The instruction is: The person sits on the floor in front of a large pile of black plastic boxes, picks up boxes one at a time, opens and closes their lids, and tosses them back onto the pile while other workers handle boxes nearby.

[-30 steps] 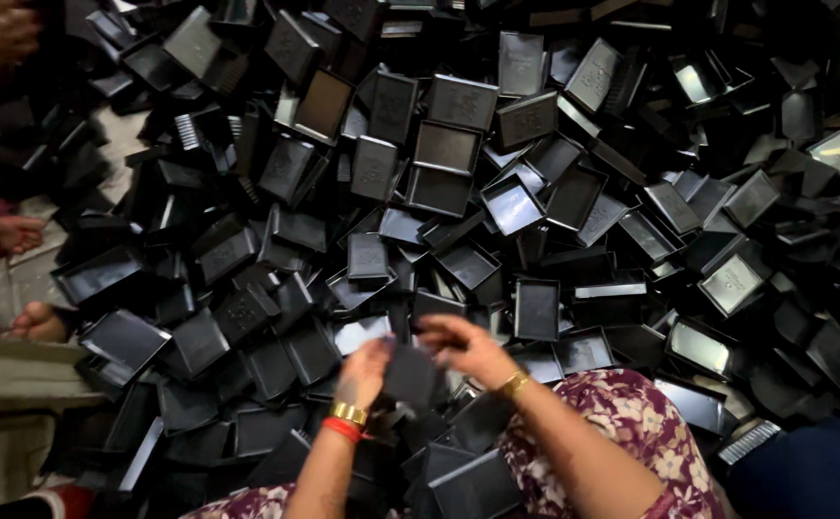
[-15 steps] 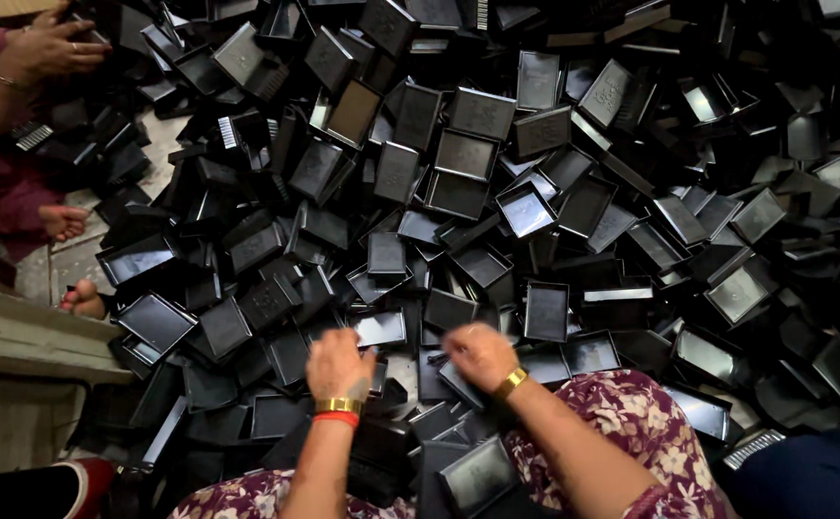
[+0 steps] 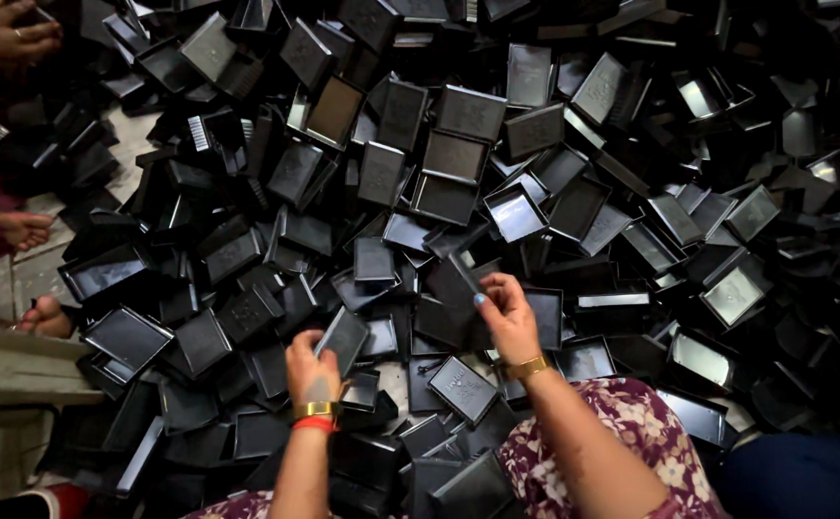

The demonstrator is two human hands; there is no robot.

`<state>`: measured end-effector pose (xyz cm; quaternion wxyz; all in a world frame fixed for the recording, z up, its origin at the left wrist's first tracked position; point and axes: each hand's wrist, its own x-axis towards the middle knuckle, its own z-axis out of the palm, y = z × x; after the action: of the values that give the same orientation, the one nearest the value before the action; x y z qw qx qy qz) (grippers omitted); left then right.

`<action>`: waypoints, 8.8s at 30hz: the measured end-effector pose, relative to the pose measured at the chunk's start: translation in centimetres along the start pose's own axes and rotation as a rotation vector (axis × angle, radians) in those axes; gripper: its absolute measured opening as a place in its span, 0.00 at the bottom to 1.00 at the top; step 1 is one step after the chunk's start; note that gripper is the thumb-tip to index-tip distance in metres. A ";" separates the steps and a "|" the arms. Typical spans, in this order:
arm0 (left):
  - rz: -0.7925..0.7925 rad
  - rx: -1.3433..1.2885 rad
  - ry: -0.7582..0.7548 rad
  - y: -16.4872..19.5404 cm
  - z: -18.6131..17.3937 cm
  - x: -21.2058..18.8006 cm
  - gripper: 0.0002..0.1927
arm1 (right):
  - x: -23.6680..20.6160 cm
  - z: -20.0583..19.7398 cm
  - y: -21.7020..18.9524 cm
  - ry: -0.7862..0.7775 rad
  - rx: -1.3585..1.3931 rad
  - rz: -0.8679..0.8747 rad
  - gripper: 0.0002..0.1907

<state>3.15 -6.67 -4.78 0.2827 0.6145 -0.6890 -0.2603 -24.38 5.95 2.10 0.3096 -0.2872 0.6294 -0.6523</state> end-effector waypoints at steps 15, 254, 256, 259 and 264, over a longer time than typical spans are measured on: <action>0.078 0.312 -0.233 1.9 2.2 -1.2 0.29 | -1.7 2.4 -1.6 -0.125 -1.204 -0.506 0.41; 0.237 0.603 -0.282 7.3 3.9 -1.6 0.43 | -1.1 1.3 -0.2 -0.162 -1.092 -0.346 0.32; 0.217 0.678 -0.271 6.5 4.5 -1.7 0.45 | -1.6 1.6 -0.2 -0.366 -1.227 -0.400 0.48; 0.218 0.781 -0.123 4.6 5.7 -1.5 0.26 | -1.6 1.7 -0.1 -0.377 -1.248 -0.298 0.42; 0.149 0.698 -0.119 3.8 5.6 -1.0 0.23 | -1.3 1.0 0.6 -0.349 -1.102 -0.138 0.41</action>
<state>-3.40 -5.20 -6.08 0.0336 0.6059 -0.7945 -0.0233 -22.80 6.27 1.58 0.1702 -0.5496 0.7954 -0.1904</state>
